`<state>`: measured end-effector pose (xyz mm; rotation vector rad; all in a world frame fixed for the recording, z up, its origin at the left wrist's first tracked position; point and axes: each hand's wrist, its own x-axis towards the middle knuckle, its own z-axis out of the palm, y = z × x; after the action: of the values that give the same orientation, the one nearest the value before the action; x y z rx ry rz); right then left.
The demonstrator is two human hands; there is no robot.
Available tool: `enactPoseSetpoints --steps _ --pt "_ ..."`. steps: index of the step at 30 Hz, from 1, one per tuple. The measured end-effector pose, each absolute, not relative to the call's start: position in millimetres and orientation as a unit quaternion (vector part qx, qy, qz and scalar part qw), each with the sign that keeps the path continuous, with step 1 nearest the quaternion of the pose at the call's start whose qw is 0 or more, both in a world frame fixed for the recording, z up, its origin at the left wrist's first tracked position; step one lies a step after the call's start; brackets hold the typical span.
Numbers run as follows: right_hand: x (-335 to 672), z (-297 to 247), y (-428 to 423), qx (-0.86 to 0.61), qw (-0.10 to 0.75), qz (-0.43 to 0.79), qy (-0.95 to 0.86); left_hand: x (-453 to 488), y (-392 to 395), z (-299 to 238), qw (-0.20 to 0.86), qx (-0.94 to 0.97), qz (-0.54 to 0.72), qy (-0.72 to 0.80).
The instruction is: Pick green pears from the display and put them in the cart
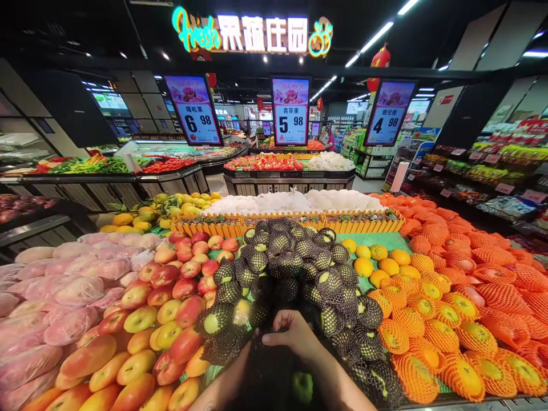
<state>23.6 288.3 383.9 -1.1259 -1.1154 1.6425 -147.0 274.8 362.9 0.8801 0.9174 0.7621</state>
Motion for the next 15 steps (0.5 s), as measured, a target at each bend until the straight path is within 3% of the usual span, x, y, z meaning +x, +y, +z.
enactPoseSetpoints --steps 4,10,12,15 --pt "20 366 287 -0.474 0.423 0.639 -0.434 -151 261 354 0.808 0.318 0.304 0.392" --pt "33 371 259 -0.48 0.469 0.496 -0.551 -152 256 356 0.795 0.244 0.364 0.42" --pt "40 381 246 -0.434 0.474 0.485 -0.593 -152 261 352 0.767 0.222 0.412 0.44" --pt "44 384 234 -0.362 0.417 0.504 -0.664 -156 270 330 0.676 0.217 0.513 0.483"
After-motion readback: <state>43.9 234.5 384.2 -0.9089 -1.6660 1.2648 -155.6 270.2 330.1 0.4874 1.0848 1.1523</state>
